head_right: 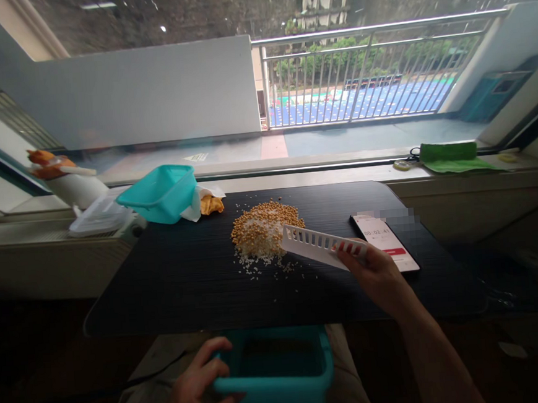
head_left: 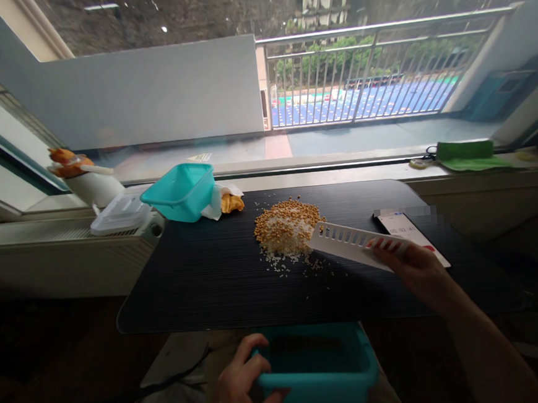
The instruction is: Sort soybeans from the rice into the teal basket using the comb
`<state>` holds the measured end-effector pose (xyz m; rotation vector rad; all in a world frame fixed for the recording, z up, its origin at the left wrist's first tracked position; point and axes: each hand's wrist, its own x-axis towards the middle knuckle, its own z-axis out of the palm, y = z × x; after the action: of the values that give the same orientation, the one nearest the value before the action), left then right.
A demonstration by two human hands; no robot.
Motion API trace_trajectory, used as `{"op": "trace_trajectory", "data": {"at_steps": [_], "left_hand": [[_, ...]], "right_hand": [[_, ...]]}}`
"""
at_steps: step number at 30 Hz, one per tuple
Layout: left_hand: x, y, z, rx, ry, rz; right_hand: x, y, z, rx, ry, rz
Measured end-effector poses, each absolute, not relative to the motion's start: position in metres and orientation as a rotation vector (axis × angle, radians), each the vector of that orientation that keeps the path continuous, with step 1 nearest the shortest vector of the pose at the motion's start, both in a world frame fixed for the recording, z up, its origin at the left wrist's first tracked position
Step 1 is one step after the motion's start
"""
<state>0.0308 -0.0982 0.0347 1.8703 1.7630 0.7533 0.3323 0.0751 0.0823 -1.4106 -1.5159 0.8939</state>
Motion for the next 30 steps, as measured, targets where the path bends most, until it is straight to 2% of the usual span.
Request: {"op": "trace_trajectory", "data": {"at_steps": [11, 23, 30], "left_hand": [[0.035, -0.096, 0.036, 1.859, 1.769, 0.732], [0.038, -0.096, 0.035, 1.815, 1.758, 0.729], [0.037, -0.096, 0.035, 1.839, 1.761, 0.744]], "right_hand": [[0.335, 0.072, 0.086, -1.413, -1.499, 0.896], [0.343, 0.060, 0.095, -1.303, -1.576, 1.089], [0.336, 0.058, 0.091, -1.322, -1.667, 1.044]]}}
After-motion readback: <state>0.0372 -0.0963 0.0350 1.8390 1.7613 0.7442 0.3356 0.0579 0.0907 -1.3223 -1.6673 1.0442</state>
